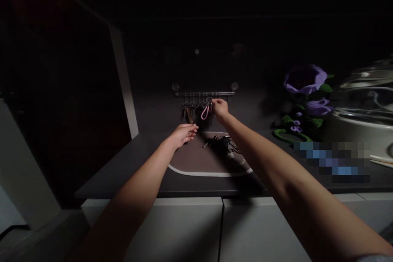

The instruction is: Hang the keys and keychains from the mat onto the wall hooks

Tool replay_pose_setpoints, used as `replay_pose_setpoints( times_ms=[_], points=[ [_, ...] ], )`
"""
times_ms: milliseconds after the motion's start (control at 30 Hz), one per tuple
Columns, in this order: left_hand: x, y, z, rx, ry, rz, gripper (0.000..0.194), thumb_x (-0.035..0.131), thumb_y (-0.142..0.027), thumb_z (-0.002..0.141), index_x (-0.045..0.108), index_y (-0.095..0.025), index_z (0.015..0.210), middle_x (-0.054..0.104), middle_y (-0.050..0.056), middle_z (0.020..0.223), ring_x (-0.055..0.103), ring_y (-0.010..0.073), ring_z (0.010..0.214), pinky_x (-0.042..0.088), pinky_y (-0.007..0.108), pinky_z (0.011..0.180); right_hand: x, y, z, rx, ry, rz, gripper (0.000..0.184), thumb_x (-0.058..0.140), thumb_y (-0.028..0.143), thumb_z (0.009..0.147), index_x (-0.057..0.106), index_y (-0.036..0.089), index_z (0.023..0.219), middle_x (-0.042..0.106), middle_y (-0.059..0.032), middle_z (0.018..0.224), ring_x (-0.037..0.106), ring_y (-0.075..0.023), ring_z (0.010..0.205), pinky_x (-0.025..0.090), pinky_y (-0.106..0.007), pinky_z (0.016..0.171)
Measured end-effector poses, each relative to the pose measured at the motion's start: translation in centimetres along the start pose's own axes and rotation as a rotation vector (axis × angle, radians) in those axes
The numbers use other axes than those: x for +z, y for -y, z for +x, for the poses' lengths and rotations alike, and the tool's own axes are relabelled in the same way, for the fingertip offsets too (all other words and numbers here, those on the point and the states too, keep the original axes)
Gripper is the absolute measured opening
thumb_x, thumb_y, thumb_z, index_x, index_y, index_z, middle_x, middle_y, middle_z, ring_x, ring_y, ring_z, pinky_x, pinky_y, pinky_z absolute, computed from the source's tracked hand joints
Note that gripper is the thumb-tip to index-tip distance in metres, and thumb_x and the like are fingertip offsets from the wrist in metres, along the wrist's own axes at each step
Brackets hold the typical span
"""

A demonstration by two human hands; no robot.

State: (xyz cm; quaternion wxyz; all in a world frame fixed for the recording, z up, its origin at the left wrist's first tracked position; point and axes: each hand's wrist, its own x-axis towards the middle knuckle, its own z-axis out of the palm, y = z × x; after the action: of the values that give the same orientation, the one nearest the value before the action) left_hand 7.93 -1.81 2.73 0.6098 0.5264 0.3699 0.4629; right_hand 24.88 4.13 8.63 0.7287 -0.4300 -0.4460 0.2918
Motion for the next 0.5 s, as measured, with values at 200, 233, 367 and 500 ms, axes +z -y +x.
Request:
replay_pose_setpoints(
  times_ms=[200,233,367,500],
  points=[
    [-0.11,0.06,0.07,0.002,0.01,-0.002,0.01,0.057,-0.019,0.078,0.062,-0.012,0.074,0.055,0.0,0.062,0.05,0.0047,0.048,0.039,0.018,0.047,0.64,0.0,1.21,0.02,-0.08,-0.114,0.008,0.059,0.022,0.071,0.059,0.014,0.074,0.05,0.0035,0.053,0.049,-0.0075,0.047,0.05,-0.023,0.051],
    [-0.14,0.06,0.09,0.002,0.011,-0.004,0.01,0.057,-0.019,0.078,0.062,-0.012,0.074,0.055,0.0,0.062,0.05,0.0047,0.048,0.04,0.018,0.047,0.7,0.04,1.21,0.027,-0.095,-0.128,0.007,0.059,0.02,0.071,0.06,0.014,0.074,0.051,0.0028,0.054,0.049,-0.0077,0.046,0.05,-0.024,0.05],
    [-0.19,0.06,0.13,-0.004,0.008,-0.009,0.009,0.059,-0.02,0.077,0.062,-0.012,0.074,0.055,0.001,0.062,0.05,0.0048,0.048,0.04,0.018,0.047,0.85,0.2,1.14,0.039,-0.139,-0.155,0.005,0.057,0.016,0.07,0.061,0.014,0.07,0.054,0.0005,0.058,0.05,-0.0091,0.045,0.051,-0.028,0.049],
    [-0.16,0.0,0.06,-0.004,0.014,-0.011,0.009,0.058,-0.02,0.077,0.062,-0.012,0.074,0.055,0.001,0.062,0.05,0.0048,0.048,0.04,0.017,0.047,0.85,0.19,1.24,0.051,-0.143,-0.171,0.005,0.058,0.017,0.07,0.062,0.014,0.069,0.053,0.0006,0.054,0.05,-0.0094,0.045,0.05,-0.026,0.047]
  ],
)
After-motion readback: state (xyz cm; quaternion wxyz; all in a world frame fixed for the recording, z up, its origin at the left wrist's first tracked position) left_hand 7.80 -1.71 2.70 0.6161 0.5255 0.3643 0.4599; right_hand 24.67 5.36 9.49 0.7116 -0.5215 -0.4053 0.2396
